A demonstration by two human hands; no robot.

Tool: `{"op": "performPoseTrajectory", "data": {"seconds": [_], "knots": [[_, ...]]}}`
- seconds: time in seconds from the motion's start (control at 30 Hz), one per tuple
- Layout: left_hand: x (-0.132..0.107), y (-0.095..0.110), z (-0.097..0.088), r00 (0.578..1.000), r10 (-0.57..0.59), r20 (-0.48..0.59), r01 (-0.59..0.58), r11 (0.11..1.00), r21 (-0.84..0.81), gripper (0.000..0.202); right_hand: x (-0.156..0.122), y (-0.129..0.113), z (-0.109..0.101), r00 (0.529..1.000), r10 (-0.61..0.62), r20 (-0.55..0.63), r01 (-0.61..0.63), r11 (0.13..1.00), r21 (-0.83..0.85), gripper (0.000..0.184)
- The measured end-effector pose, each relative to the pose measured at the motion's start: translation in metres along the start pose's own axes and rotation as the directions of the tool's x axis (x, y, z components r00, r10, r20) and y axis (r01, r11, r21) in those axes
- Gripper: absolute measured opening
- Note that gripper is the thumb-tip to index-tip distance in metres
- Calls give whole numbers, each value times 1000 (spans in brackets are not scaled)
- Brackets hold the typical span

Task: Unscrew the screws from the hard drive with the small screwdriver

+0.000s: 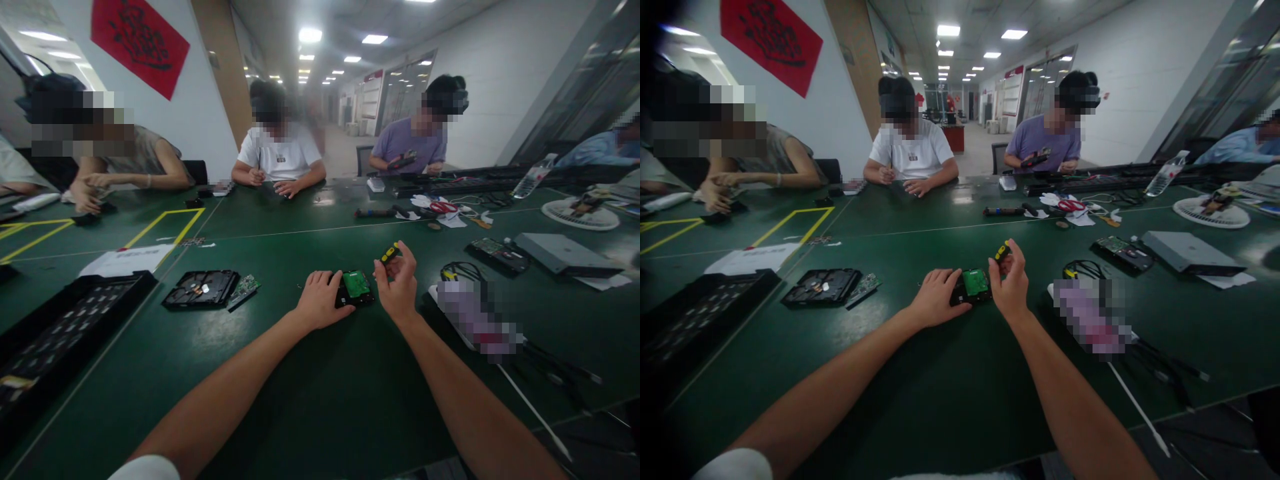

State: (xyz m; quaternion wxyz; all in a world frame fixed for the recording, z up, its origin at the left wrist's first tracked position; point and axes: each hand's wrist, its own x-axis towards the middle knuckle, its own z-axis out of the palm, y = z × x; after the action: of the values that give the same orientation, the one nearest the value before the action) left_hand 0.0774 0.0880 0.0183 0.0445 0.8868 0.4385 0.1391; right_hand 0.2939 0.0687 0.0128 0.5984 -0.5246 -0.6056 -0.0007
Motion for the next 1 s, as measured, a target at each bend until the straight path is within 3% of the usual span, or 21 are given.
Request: {"op": "performPoseTrajectory", "data": {"seconds": [0.13, 0.3, 0.37, 0.43, 0.53, 0.77, 0.87, 1.0], "knots": [[-10, 24, -15, 992, -105, 68, 101, 993, 59, 106, 0, 0, 0, 1000, -12, -18, 12, 1000, -19, 68], [-26, 58, -46, 946, -139, 294, 81, 977, 200, 123, -1, -1, 1, 1000, -3, -10, 3, 1000, -16, 68], [-29, 67, -58, 908, -119, 402, 35, 977, 210, 118, -1, -1, 1, 1000, 0, -15, 0, 1000, -8, 69], [-30, 71, -67, 882, -154, 445, 54, 972, 230, 106, -1, -1, 1, 1000, -1, -16, 1, 1000, -3, 69], [-29, 73, -66, 889, -205, 409, 100, 960, 263, 90, -1, -1, 2, 1000, -6, -15, 6, 1000, -3, 68], [-30, 87, -39, 912, -242, 330, 188, 964, 187, 82, 0, -7, -1, 999, -28, -29, 27, 999, -32, 67], [-29, 91, -44, 925, -162, 345, 159, 987, 38, 66, 2, -11, -3, 999, -20, -43, 18, 999, -44, 68], [-18, 76, -63, 979, -114, 169, 119, 993, -20, 47, 0, -20, -3, 999, 28, -21, -28, 999, 31, 67]]}}
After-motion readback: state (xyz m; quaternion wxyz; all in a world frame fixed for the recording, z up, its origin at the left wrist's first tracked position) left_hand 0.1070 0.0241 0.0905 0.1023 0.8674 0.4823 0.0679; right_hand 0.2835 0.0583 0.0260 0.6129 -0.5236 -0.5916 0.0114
